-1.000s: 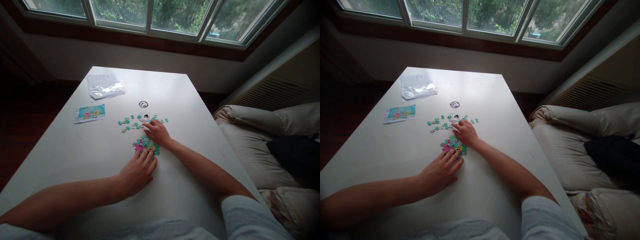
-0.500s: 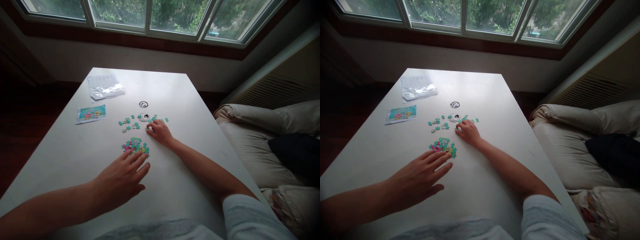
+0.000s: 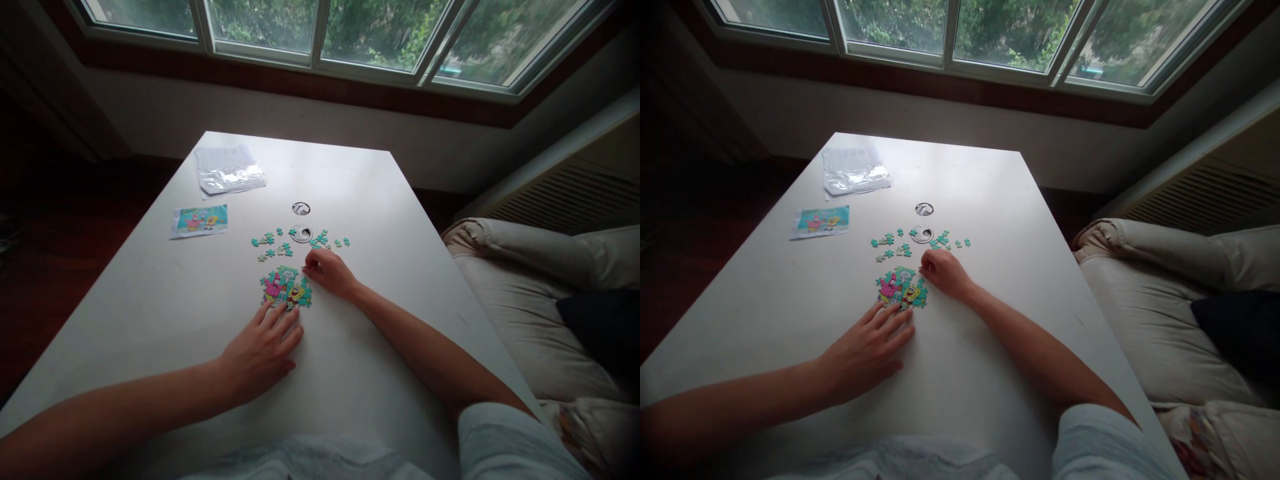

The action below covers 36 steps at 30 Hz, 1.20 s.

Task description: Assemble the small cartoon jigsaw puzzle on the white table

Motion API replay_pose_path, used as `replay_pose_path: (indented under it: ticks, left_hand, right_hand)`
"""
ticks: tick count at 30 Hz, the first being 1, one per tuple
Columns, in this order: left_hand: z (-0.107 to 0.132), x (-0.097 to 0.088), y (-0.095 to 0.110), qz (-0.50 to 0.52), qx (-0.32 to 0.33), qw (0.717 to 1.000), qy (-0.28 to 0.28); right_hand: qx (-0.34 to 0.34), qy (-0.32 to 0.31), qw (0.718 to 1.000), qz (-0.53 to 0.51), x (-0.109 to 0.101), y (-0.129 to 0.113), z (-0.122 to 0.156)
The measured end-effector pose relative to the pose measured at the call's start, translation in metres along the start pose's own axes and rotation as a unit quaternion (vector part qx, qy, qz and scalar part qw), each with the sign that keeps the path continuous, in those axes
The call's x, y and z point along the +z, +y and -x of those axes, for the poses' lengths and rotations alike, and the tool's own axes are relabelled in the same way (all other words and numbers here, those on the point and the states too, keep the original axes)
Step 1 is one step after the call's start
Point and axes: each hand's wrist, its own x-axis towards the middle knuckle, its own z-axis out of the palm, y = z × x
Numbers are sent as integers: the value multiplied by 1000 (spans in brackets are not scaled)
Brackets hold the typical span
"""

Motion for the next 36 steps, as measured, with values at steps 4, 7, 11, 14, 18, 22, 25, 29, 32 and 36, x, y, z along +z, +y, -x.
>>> replay_pose_path:
  ticks: [4, 7, 11, 14, 18, 22, 25, 29, 32, 36]
  left_hand:
    - [-7, 9, 2, 69, 20, 996, 44]
    - [-12, 7, -3, 128, 37, 988, 80]
    - [-23, -5, -31, 197, -85, 962, 169]
    - [-31, -10, -52, 237, -167, 930, 224]
    - [-38, -6, -59, 272, -175, 913, 249]
    - [-44, 2, -57, 294, -160, 907, 257]
    - [-47, 6, -58, 307, -159, 900, 266]
    - [-49, 10, -63, 304, -169, 896, 275]
    - [-49, 11, -65, 299, -179, 894, 283]
    - [-49, 12, -66, 286, -178, 902, 270]
  right_hand:
    - [20, -2, 997, -80, 1, -8, 3]
    - [5, -8, 994, -106, 0, -12, 5]
    - [32, -14, 980, -195, -2, -17, 9]
    - [66, -43, 951, -300, -2, -23, 12]
    - [73, -57, 933, -347, 2, -31, 13]
    - [68, -44, 950, -302, 6, -35, 14]
    - [80, -39, 956, -281, 9, -36, 15]
    - [76, -51, 955, -281, 11, -38, 16]
    - [44, -47, 968, -244, 10, -39, 17]
    - [11, -15, 979, -201, 9, -37, 16]
